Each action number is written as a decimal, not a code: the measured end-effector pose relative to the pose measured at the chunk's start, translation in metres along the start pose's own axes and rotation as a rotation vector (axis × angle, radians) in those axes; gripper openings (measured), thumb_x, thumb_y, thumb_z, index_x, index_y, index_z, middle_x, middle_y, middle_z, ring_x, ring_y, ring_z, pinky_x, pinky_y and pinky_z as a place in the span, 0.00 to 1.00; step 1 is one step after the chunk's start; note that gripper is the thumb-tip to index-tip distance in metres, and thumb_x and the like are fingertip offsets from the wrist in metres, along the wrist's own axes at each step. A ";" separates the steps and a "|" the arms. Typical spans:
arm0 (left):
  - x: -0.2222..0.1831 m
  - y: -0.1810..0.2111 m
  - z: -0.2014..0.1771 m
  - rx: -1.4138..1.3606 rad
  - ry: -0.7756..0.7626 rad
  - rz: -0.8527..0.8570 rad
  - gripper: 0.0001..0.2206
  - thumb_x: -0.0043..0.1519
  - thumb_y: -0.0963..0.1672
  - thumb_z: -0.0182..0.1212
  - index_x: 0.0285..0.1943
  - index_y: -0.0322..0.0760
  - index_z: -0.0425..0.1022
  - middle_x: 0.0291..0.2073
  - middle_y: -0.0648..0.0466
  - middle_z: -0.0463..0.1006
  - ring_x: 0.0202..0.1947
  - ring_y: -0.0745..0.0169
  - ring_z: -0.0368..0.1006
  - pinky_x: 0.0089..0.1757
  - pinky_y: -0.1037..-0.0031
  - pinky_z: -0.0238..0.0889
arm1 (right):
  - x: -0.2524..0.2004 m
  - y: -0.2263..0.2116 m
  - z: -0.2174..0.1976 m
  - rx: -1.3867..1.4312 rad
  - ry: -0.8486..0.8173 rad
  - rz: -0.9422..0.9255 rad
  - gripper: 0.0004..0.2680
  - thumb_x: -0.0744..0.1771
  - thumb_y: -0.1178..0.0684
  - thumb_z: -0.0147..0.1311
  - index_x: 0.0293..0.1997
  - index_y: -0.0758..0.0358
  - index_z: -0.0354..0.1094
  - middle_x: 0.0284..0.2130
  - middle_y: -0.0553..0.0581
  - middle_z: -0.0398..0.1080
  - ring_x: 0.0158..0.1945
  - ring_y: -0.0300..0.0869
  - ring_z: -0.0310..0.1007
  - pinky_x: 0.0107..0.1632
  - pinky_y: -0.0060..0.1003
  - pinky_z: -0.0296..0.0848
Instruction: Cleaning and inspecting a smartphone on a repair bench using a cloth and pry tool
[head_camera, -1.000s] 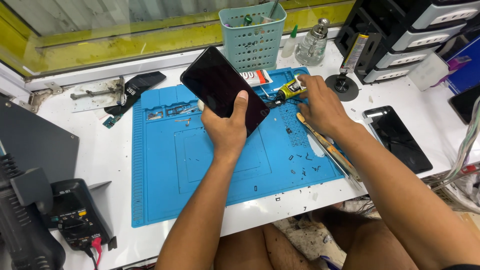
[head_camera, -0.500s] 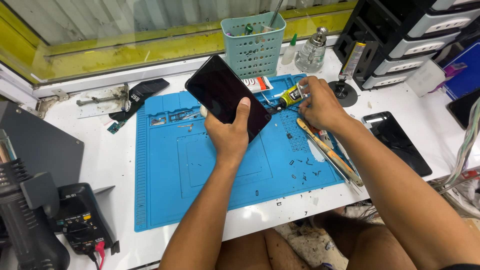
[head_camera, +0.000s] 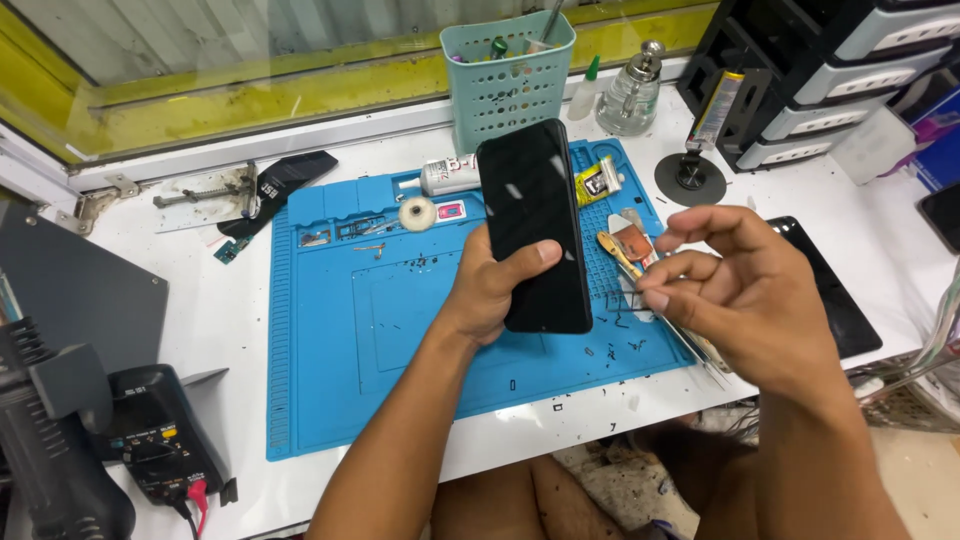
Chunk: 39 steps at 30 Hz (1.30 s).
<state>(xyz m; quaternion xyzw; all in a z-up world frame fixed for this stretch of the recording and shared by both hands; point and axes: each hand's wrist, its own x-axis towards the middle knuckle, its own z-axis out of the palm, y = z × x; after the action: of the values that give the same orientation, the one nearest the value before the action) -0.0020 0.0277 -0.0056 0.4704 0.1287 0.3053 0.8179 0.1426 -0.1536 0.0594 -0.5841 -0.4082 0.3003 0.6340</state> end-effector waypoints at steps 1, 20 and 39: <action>-0.003 -0.003 0.001 -0.035 -0.080 0.008 0.23 0.54 0.45 0.70 0.56 0.29 0.73 0.46 0.44 0.81 0.45 0.50 0.80 0.45 0.61 0.78 | -0.012 -0.005 0.007 -0.042 0.066 -0.039 0.20 0.60 0.72 0.61 0.56 0.69 0.62 0.44 0.62 0.69 0.40 0.44 0.80 0.47 0.34 0.83; -0.005 -0.011 0.008 0.162 -0.212 0.070 0.13 0.56 0.46 0.70 0.45 0.38 0.74 0.35 0.58 0.78 0.36 0.64 0.76 0.38 0.73 0.73 | -0.028 0.000 0.004 -0.152 0.180 0.079 0.21 0.58 0.71 0.64 0.54 0.68 0.63 0.39 0.64 0.72 0.37 0.44 0.85 0.42 0.31 0.81; -0.009 -0.013 0.023 0.499 -0.025 0.097 0.16 0.54 0.48 0.69 0.46 0.37 0.76 0.39 0.56 0.80 0.41 0.64 0.76 0.43 0.70 0.74 | -0.023 0.026 -0.001 -0.060 0.124 0.151 0.20 0.59 0.68 0.65 0.54 0.64 0.65 0.44 0.62 0.70 0.39 0.41 0.81 0.34 0.27 0.76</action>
<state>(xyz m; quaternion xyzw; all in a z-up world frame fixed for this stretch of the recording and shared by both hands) 0.0075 0.0017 -0.0052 0.6672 0.1675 0.2969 0.6623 0.1348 -0.1699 0.0298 -0.6494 -0.3317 0.2982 0.6159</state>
